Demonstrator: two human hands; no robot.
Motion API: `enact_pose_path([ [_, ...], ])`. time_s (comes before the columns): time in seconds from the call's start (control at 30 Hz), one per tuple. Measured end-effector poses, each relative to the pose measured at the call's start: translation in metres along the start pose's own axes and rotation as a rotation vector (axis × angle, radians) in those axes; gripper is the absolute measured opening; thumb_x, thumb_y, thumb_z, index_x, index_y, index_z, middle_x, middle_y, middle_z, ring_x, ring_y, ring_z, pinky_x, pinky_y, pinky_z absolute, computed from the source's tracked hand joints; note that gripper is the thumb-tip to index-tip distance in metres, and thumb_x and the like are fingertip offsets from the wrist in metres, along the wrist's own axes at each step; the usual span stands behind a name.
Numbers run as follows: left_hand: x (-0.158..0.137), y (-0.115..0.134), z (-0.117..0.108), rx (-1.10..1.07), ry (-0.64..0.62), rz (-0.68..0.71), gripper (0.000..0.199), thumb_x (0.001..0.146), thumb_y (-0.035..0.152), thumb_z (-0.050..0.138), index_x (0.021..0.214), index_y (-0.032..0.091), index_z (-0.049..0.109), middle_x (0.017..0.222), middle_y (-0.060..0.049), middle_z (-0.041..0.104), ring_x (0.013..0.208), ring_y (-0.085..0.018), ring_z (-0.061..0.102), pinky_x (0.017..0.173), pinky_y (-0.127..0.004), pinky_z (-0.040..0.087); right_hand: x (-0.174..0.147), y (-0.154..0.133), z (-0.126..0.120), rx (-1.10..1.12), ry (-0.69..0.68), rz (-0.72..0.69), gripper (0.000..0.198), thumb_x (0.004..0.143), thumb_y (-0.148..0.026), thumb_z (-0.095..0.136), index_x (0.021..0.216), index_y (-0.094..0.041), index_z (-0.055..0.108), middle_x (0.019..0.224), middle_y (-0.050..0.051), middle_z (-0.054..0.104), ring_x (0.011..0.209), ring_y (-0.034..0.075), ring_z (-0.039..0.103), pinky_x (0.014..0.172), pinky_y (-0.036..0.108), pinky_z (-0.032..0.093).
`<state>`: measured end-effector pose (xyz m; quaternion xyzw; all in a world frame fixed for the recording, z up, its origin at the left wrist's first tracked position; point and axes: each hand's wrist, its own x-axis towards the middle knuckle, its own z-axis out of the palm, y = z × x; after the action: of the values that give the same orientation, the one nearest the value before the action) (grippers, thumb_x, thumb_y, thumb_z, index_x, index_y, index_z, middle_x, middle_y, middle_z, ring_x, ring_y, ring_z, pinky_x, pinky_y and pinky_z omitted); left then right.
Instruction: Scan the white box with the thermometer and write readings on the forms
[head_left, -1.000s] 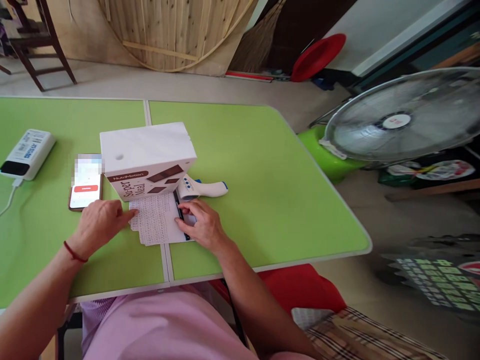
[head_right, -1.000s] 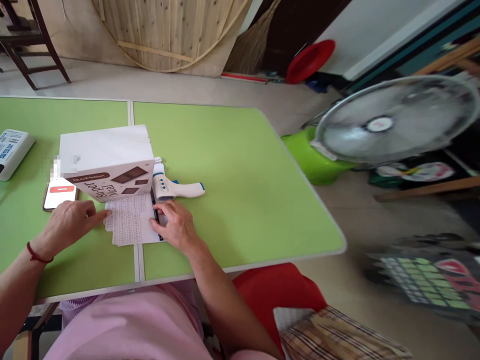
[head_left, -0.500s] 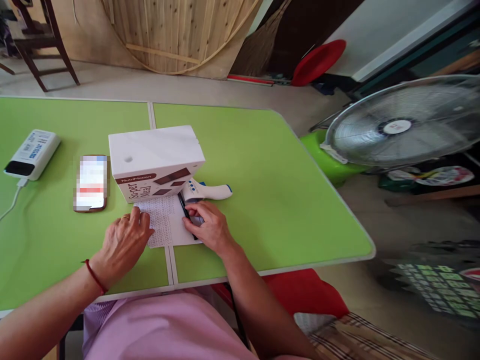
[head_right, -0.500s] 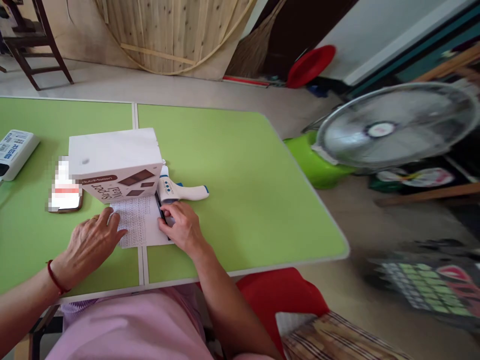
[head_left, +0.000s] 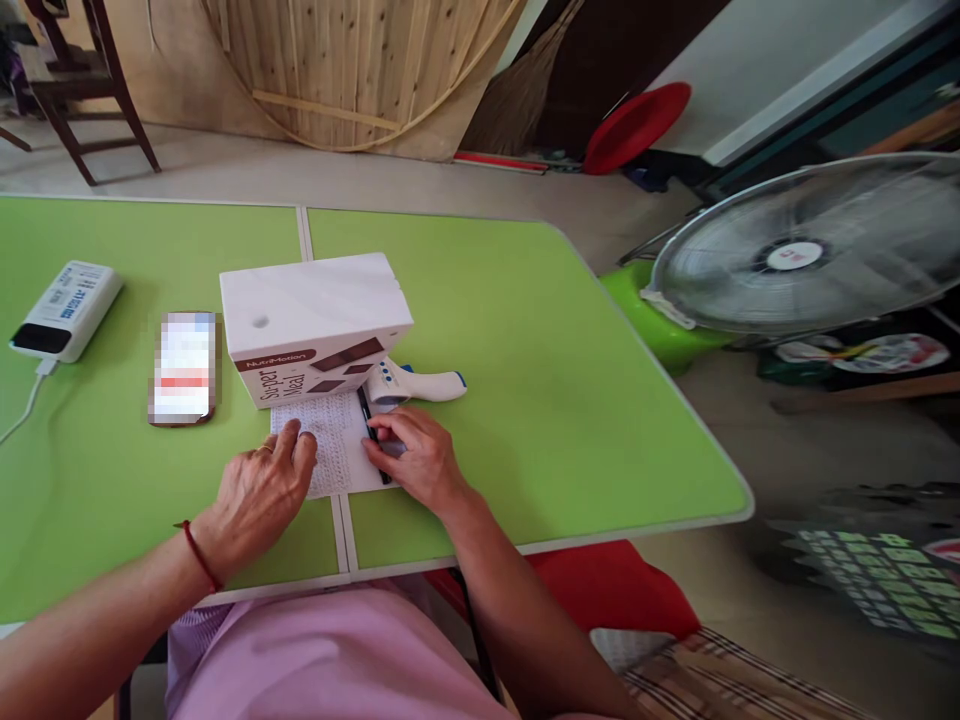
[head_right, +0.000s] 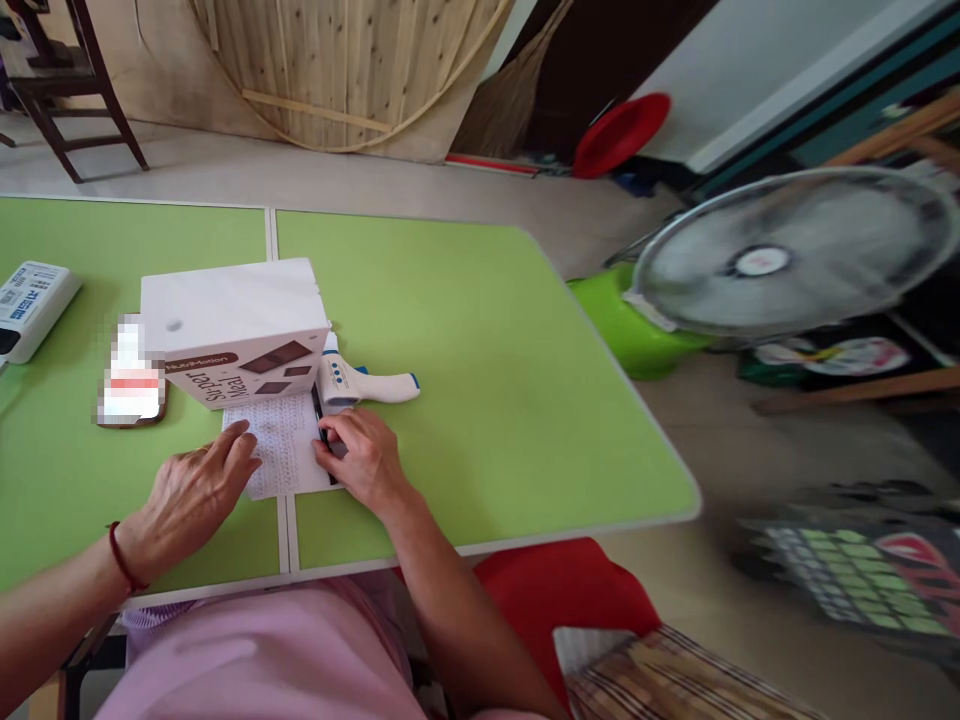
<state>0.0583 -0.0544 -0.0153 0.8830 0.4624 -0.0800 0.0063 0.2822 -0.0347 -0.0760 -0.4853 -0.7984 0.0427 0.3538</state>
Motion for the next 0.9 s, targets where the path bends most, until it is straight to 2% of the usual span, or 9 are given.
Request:
enact_pose_path([
  [0.17,-0.001,-0.001,0.002,-0.03,0.067,0.039,0.016,0.097,0.01,0.043,0.105,0.015,0.056,0.121,-0.013,0.065,0.067,-0.019,0.069,0.042,-0.025,0.045,0.0,-0.001,-0.001,0.013,-0.021,0.046,0.005,0.084,-0.02,0.064,0.086,-0.022,0.067,0.067,0.001,0.065,0.064,0.016,0.062,0.065,0.03,0.051],
  [0.3,-0.001,-0.002,-0.001,-0.046,0.119,0.001,0.011,0.098,0.021,0.05,0.099,0.015,0.059,0.102,-0.011,0.069,0.068,-0.022,0.069,0.05,-0.03,0.051,-0.002,0.0,-0.001,0.009,-0.025,0.064,0.006,0.082,-0.019,0.064,0.086,-0.023,0.068,0.068,0.001,0.066,0.064,0.017,0.062,0.065,0.031,0.052],
  [0.37,0.0,-0.002,-0.001,-0.079,0.199,0.02,0.018,0.096,0.03,0.057,0.102,0.013,0.061,0.102,-0.013,0.069,0.081,-0.027,0.07,0.063,-0.036,0.057,-0.002,0.0,-0.001,-0.001,-0.017,0.06,0.006,0.082,-0.02,0.064,0.086,-0.023,0.068,0.068,0.001,0.066,0.064,0.017,0.062,0.065,0.03,0.052],
  [0.43,0.0,-0.002,0.003,-0.137,0.272,0.115,0.04,0.091,0.044,0.063,0.114,0.012,0.06,0.117,-0.019,0.066,0.103,-0.034,0.067,0.082,-0.046,0.058,-0.002,0.0,-0.001,-0.008,-0.018,0.058,0.005,0.082,-0.02,0.065,0.086,-0.023,0.068,0.068,0.001,0.066,0.064,0.017,0.062,0.065,0.03,0.052],
  [0.53,0.0,0.0,0.013,-0.211,0.256,0.289,0.07,0.08,0.056,0.072,0.136,0.019,0.052,0.144,-0.021,0.05,0.133,-0.045,0.047,0.103,-0.061,0.045,-0.001,-0.001,-0.002,-0.012,-0.025,0.056,0.007,0.083,-0.019,0.064,0.086,-0.023,0.068,0.067,0.0,0.066,0.064,0.016,0.063,0.064,0.029,0.052],
  [0.63,0.0,0.0,0.021,-0.206,0.155,0.316,0.065,0.08,0.044,0.076,0.138,0.028,0.051,0.153,-0.016,0.041,0.141,-0.047,0.035,0.108,-0.064,0.039,0.0,-0.002,-0.002,-0.029,-0.013,0.02,0.009,0.081,-0.016,0.063,0.085,-0.023,0.067,0.065,0.0,0.065,0.063,0.016,0.062,0.065,0.029,0.052],
  [0.73,0.0,0.0,0.023,-0.168,0.104,0.283,0.05,0.089,0.029,0.068,0.137,0.026,0.053,0.154,-0.015,0.041,0.142,-0.044,0.035,0.11,-0.062,0.039,0.001,-0.003,-0.003,-0.036,-0.019,0.003,0.009,0.081,-0.015,0.063,0.085,-0.023,0.066,0.065,0.0,0.064,0.064,0.017,0.062,0.066,0.03,0.052],
  [0.9,-0.002,-0.004,0.015,-0.117,0.07,0.302,0.046,0.093,0.01,0.053,0.137,0.023,0.054,0.153,-0.017,0.041,0.142,-0.043,0.036,0.109,-0.061,0.041,0.001,-0.007,-0.003,-0.054,-0.046,-0.007,0.011,0.081,-0.017,0.063,0.089,-0.022,0.066,0.07,0.002,0.067,0.068,0.019,0.063,0.07,0.033,0.052],
])
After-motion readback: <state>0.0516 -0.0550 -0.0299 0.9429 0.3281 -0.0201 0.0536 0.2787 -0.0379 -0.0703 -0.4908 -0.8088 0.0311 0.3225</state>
